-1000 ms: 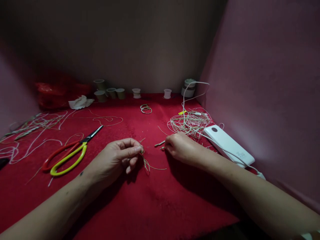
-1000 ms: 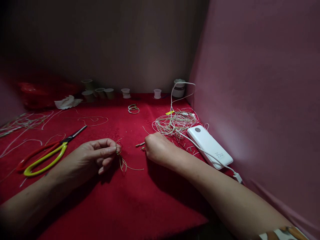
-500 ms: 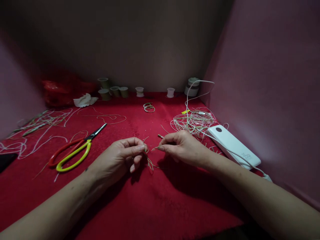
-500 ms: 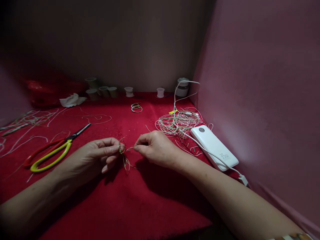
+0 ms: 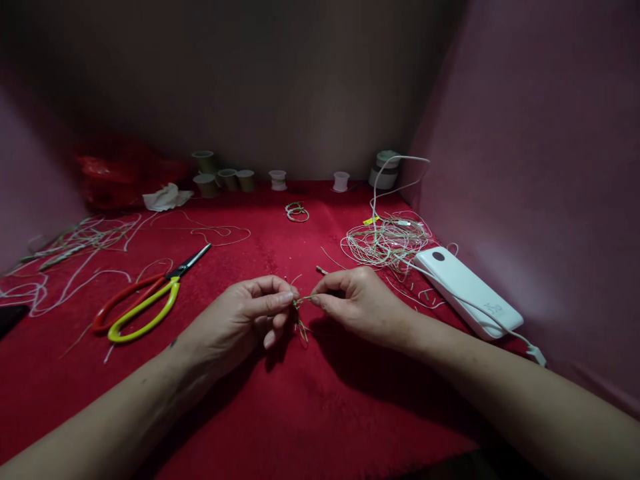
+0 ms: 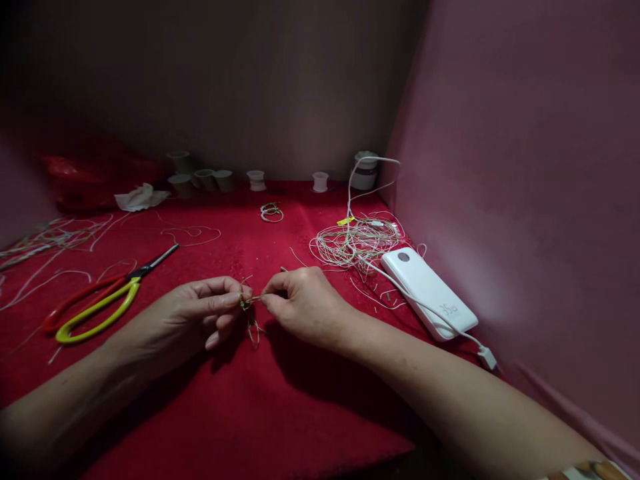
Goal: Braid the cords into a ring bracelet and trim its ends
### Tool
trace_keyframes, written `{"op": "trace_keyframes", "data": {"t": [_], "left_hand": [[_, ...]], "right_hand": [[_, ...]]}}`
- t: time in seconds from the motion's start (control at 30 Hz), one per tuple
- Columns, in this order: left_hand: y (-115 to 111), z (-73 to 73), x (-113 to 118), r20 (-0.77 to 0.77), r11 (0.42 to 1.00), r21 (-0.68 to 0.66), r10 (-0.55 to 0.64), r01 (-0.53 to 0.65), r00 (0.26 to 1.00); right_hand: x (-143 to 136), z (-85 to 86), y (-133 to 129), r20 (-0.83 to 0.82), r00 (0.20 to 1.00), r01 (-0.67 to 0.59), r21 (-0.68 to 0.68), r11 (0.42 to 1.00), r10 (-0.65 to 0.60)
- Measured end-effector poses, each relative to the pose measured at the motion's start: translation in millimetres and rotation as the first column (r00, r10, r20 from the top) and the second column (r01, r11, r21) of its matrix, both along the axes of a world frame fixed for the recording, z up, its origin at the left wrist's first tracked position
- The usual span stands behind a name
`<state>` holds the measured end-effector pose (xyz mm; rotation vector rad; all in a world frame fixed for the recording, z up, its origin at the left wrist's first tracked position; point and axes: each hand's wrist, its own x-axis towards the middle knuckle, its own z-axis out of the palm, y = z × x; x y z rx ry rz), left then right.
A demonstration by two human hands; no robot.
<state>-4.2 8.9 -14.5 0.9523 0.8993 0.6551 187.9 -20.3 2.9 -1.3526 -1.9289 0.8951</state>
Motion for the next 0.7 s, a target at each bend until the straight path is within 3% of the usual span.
{"op": "trace_keyframes", "data": {"t": [0.47,0.6,0.7], "left_hand": [[-4.2,-7.6,0.4,-0.036,0.999,0.052,-0.01,0.012,0.999],[-3.5,-9.9,1.6,-0.071,0.996,0.088,-0.02,0.027,0.997],[-4.1,-10.0,2.5,-0.092,0.993,0.114,-0.022,0.033,0.995]], "right_hand": [[-8.8,-3.7,-3.3,0.061,0.998,0.037,-0.097,0.995,-0.031],[-9.9,-1.1,-4.4,-0.057,0.998,0.019,-0.239,0.971,-0.033],[-11.0,1.9,-3.6,-0.173,0.983,-0.011,-0.421,0.907,-0.069]]}}
